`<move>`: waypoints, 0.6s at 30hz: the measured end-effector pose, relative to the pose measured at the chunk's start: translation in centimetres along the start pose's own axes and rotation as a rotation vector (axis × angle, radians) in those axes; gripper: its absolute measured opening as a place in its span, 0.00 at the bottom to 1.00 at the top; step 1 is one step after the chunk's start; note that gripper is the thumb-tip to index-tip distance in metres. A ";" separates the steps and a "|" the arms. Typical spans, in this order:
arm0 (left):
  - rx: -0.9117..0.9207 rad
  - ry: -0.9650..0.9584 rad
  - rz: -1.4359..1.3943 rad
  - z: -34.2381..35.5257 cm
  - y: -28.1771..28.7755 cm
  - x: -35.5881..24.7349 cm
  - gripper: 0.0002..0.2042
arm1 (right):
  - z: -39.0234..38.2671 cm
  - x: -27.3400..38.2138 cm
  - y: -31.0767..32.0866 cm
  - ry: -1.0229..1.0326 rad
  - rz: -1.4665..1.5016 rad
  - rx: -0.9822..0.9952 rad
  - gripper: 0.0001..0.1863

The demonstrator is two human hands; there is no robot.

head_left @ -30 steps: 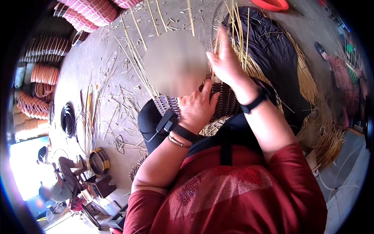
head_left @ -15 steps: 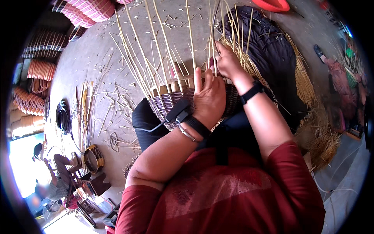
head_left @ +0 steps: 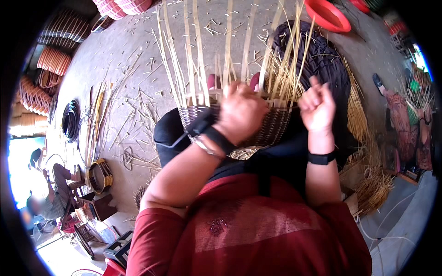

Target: The person weaves a basket by hand, threading flexible strips through vertical spokes while sitting on the floor.

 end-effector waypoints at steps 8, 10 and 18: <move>-0.306 0.037 -0.566 -8.0 -2.6 13.4 0.09 | -0.3 -5.6 -14.6 -0.083 -0.333 0.285 0.19; -0.378 0.023 -0.533 -7.6 -2.3 12.8 0.09 | -2.2 -6.0 -14.9 0.214 -0.759 0.471 0.18; -0.389 -0.050 -0.121 -5.2 -1.1 5.1 0.24 | 1.9 -1.6 -6.6 -0.256 -0.731 0.331 0.13</move>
Point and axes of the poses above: each hand's wrist, its own z-axis towards the middle knuckle, its own y-axis out of the back of the hand, x = y × z, the point moved 2 cm from there along z, towards the middle knuckle, and after that the axes turned 10 degrees about -z, right-handed, at the moved point
